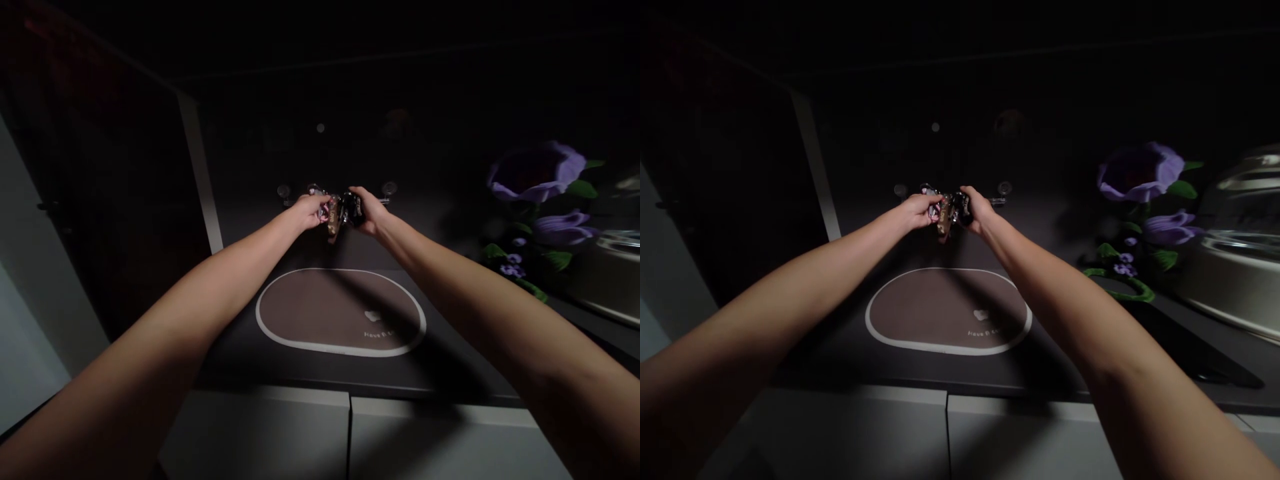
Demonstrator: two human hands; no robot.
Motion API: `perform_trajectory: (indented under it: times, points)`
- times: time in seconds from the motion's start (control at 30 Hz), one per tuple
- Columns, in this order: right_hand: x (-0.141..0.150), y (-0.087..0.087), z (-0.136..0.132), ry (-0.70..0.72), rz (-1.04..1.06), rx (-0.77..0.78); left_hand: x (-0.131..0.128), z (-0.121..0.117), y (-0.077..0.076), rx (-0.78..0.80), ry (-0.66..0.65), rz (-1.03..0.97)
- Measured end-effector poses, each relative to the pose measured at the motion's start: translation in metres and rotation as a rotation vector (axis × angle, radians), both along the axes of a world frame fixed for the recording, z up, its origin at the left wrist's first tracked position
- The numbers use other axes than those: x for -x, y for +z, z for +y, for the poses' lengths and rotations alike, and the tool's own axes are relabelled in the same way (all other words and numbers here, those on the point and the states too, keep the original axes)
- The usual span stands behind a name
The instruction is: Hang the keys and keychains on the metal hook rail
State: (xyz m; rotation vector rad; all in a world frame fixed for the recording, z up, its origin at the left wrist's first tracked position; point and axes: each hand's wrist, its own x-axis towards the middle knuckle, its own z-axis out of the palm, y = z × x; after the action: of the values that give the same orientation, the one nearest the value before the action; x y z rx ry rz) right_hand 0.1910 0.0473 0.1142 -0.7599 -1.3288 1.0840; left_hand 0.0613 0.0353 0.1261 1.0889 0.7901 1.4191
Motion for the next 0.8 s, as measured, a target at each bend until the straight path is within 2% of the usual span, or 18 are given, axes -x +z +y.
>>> perform_trajectory:
  times: [0.07, 0.17, 0.3, 0.37, 0.4, 0.57, 0.7, 0.8]
  points:
    - [-0.002, -0.008, -0.015, 0.112, 0.033, 0.170, 0.007, -0.006, -0.009, 0.010, -0.024, 0.058]
    - [-0.009, -0.028, -0.030, 0.134, 0.029, 0.282, 0.016, -0.016, -0.030, 0.016, -0.064, 0.123]
    - [-0.024, -0.056, -0.041, 0.163, -0.093, 0.428, 0.032, -0.027, -0.063, 0.064, -0.129, 0.262]
    - [-0.034, -0.070, -0.044, 0.151, -0.196, 0.400, 0.042, -0.031, -0.077, 0.061, -0.211, 0.366]
    - [-0.040, -0.076, -0.045, 0.120, -0.257, 0.353, 0.047, -0.032, -0.083, 0.054, -0.209, 0.418]
    - [-0.067, -0.097, -0.046, 0.022, -0.640, 0.175, 0.074, -0.034, -0.101, 0.015, -0.093, 0.580]
    - [-0.081, -0.101, -0.046, -0.091, -0.933, 0.054, 0.090, -0.032, -0.111, 0.017, 0.016, 0.861]
    - [-0.083, -0.098, -0.044, -0.078, -1.033, 0.060, 0.094, -0.030, -0.118, 0.024, 0.004, 0.969]
